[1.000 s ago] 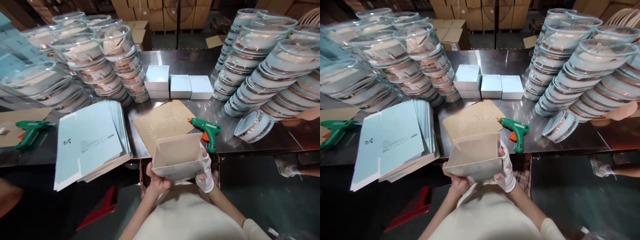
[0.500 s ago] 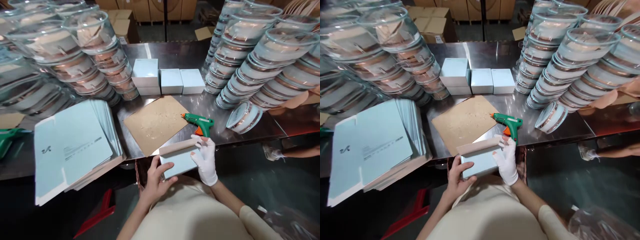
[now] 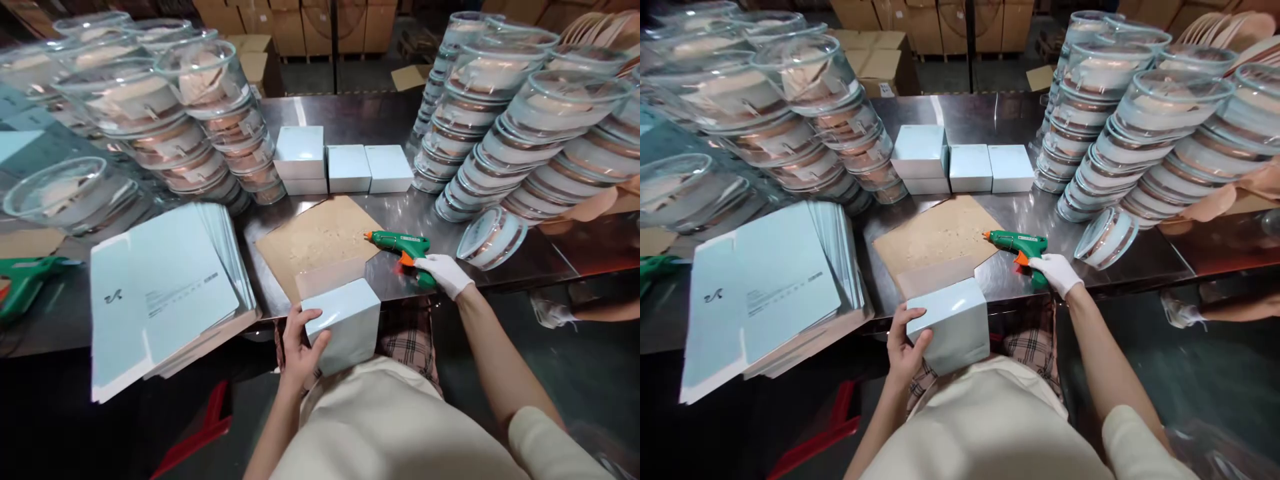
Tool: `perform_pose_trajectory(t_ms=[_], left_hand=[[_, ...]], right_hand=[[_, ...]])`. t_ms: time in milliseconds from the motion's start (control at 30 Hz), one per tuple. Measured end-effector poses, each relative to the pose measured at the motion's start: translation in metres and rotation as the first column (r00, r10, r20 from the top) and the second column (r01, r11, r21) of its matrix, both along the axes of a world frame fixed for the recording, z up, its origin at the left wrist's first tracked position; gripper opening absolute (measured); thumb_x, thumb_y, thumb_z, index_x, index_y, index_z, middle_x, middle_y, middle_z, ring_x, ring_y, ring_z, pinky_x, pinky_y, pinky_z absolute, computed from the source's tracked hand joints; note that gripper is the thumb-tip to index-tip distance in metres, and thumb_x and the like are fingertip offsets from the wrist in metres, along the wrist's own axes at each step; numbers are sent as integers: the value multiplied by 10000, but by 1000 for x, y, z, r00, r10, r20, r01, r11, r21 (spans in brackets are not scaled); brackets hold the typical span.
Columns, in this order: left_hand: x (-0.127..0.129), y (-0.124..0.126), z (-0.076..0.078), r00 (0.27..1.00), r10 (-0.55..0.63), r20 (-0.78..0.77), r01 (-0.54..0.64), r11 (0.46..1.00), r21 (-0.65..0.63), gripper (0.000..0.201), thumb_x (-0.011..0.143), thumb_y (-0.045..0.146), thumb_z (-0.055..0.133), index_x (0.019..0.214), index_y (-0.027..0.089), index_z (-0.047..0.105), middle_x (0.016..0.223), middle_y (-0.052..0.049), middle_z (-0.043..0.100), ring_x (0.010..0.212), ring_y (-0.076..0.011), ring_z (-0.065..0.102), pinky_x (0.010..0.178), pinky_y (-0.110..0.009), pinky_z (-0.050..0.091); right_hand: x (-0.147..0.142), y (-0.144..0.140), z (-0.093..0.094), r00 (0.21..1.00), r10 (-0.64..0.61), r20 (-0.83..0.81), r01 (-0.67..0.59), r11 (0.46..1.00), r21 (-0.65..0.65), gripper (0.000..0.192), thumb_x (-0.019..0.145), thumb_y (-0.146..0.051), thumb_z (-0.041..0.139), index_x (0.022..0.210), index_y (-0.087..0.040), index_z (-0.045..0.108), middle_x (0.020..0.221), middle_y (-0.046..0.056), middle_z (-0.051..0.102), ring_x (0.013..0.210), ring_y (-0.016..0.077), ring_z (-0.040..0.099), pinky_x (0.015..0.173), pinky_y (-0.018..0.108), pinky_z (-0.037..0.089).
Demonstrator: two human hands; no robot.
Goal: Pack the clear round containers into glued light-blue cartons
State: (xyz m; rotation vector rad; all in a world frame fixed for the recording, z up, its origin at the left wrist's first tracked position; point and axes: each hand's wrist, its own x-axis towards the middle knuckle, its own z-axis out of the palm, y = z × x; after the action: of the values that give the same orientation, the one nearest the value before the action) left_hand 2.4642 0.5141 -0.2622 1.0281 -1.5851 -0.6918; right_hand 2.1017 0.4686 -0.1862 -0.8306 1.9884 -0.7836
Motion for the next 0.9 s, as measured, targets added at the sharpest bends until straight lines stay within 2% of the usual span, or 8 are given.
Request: perform_pose_trajectory(t_ms=[100,233,367,467,567,667,767,900], left_hand=[[-6,-3,8,999,45,3,-45,999,24,363,968,570,681,1086,229,713,1060,-78,713,1076,-256,682,921,-372,561],[-18,-5,30,996,54,69,-58,997,58,307,960,502,716,1100,228,727,1075,-84,708,1084,-254,675,928,-367,556],[-36,-8,49,995,33,94,-34,999,17,270,972,468,709,1106,235,722,1062,-78,713,1069,-243,680,929,-355,560],[-50,-10,54,992,-4,129,3,1000,8,234,992,444,686,1095,236,719,1050,-70,723,1043,-230,692,905,-338,564],[-57,-9,55,992,-20,127,20,1000,7,221,994,429,687,1106,240,711,1051,-68,728,1042,-230,694,891,-334,566],[-60,-7,54,994,-34,103,34,999,2,210,985,401,706,1127,246,706,1070,-69,731,1077,-238,679,918,-343,559],[-59,-5,52,995,-39,89,41,999,-15,196,978,373,721,1127,247,706,1070,-63,732,1082,-237,668,939,-343,549],[-53,-4,47,998,-1,67,3,1000,-28,220,971,379,738,1145,248,709,1065,-54,730,1057,-227,665,924,-330,539]], right_hand=[[19,12,4,972,-103,213,143,973,-181,370,676,-486,798,809,-214,586,655,27,697,558,167,617,514,281,494],[61,32,18,954,-189,232,290,773,-564,474,658,-434,879,908,-249,522,685,-28,694,523,137,596,492,255,489],[86,58,33,982,-13,188,109,854,-509,299,849,-495,761,914,-215,677,703,7,688,509,136,548,474,281,474],[91,84,37,998,49,-25,-55,867,-496,326,891,-513,730,1044,-225,735,867,60,764,624,196,652,595,349,584],[98,101,36,942,161,-296,-295,818,-494,225,866,-457,755,919,-241,721,890,78,769,776,250,721,764,395,623],[109,101,34,794,243,-557,-538,707,-458,116,889,-356,681,865,-243,682,773,54,725,698,219,705,673,337,590],[113,94,31,707,214,-674,-633,616,-468,92,887,-309,643,909,-231,685,766,45,722,669,197,707,610,289,555],[96,96,18,714,188,-674,-593,674,-441,110,885,-336,655,869,-228,660,776,64,724,713,228,728,652,321,569]])
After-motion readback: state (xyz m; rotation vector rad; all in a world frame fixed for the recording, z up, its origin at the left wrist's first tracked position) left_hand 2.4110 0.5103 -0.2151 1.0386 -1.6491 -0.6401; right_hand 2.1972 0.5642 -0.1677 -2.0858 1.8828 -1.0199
